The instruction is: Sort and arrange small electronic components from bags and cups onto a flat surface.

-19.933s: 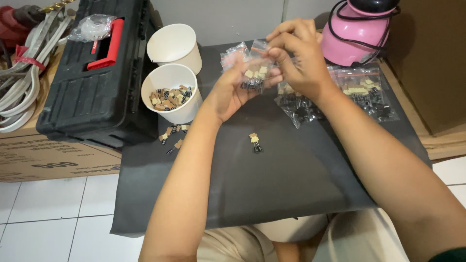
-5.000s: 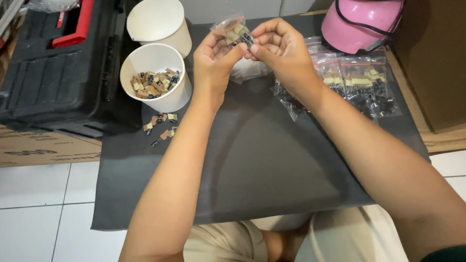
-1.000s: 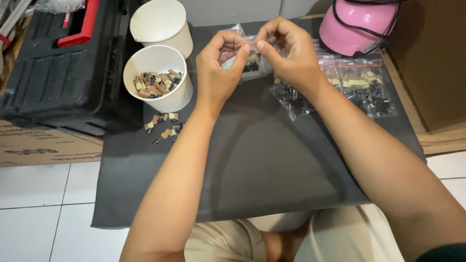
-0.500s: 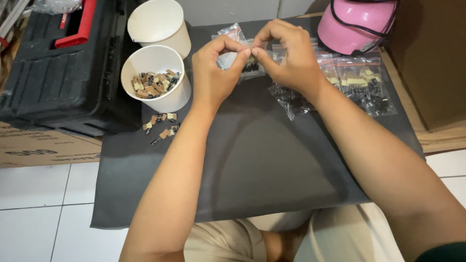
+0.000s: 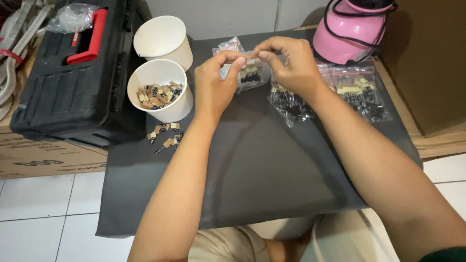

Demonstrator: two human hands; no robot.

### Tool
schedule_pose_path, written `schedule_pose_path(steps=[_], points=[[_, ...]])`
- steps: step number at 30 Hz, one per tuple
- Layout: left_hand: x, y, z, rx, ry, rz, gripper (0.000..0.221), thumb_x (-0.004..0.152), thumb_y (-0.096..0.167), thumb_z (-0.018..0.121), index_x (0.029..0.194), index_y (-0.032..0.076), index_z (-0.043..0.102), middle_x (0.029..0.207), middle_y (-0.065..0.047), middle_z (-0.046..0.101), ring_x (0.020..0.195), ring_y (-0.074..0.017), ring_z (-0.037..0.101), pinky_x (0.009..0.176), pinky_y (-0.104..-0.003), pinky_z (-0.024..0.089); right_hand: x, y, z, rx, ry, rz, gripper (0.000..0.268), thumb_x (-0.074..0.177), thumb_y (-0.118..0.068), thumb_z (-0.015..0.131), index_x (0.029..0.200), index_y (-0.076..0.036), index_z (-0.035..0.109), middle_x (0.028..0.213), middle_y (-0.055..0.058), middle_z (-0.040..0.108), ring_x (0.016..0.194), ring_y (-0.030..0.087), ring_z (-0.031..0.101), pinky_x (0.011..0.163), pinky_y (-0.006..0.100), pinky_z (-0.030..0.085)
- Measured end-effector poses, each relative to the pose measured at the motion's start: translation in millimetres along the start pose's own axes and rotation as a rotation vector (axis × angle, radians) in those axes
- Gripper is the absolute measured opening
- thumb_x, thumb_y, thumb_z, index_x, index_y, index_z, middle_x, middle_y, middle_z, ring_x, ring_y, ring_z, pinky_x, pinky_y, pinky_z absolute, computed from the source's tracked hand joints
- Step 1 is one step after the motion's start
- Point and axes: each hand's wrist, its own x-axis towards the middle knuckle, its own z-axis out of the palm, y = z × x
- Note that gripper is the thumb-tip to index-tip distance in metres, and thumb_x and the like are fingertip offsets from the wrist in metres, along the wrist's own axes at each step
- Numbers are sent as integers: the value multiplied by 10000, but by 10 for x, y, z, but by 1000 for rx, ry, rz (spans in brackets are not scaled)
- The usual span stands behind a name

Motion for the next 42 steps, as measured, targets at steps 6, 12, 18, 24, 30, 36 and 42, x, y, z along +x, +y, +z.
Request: schedule_pose_path(steps=[6, 12, 18, 24, 30, 36, 42], points=[[-2, 99, -14, -138, -6, -52, 144, 893, 233, 763, 1021, 167, 751, 960, 26, 798, 927, -71, 752, 889, -235, 554, -6, -71, 6, 93, -5, 67, 132, 1024, -68, 597, 1075, -41, 715, 1028, 54, 753, 974, 155, 692, 894, 300, 516], [9, 18, 36, -58, 40, 11, 124, 877, 250, 812, 821, 173, 733, 841, 62, 782, 819, -79, 708, 784, -260, 500, -15, -95, 44, 82, 5, 26, 67, 1042, -137, 652, 1046, -78, 684, 946, 9, 704, 828, 106, 603, 730, 261, 434], [52, 5, 120, -361, -29, -70, 202, 900, 138, 775, 1094, 115, 724, 1074, -20, 751, 888, -90, 695, 809, -216, 586, 16, -262, 68, 122, 220, 84, 87, 1001, 46, 623, 993, -31, 664, 848, 42, 691, 745, 106, 643, 685, 229, 524], [21, -107, 222, -540, 86, -271, 376, 829, 128, 846, 1144, 123, 640, 765, -8, 708, 758, -50, 672, 778, -211, 567, -9, -280, 140, 162, 117, 139, 235, 1062, -50, 568, 1293, -83, 541, 914, 13, 589, 729, 83, 541, 611, 223, 465], [-31, 28, 224, -664, 77, -187, 407, 940, 266, 761, 1261, 112, 564, 906, -36, 702, 857, -125, 701, 907, -273, 562, 16, -430, -88, 251, 101, 207, 459, 1016, 9, 627, 1415, -170, 489, 898, 5, 574, 761, 76, 555, 701, 213, 454], [-89, 262, 241, -223, -259, 93, 614, 983, 296, 691, 1471, 75, 392, 1382, -137, 628, 1207, -243, 687, 976, -350, 523, -85, -463, -392, 125, 379, 182, 460, 1035, -47, 690, 1364, -102, 374, 1209, 144, 562, 674, 89, 577, 601, 191, 487], [-207, 60, 483, 189, -602, 489, 842, 994, 511, 705, 1642, 230, 246, 1720, -211, 193, 1583, -492, 213, 1229, -592, 285, -661, -364, -639, -200, 314, 251, 53, 1014, -46, 679, 977, -71, 649, 946, 49, 544, 729, 152, 479, 659, 286, 397]])
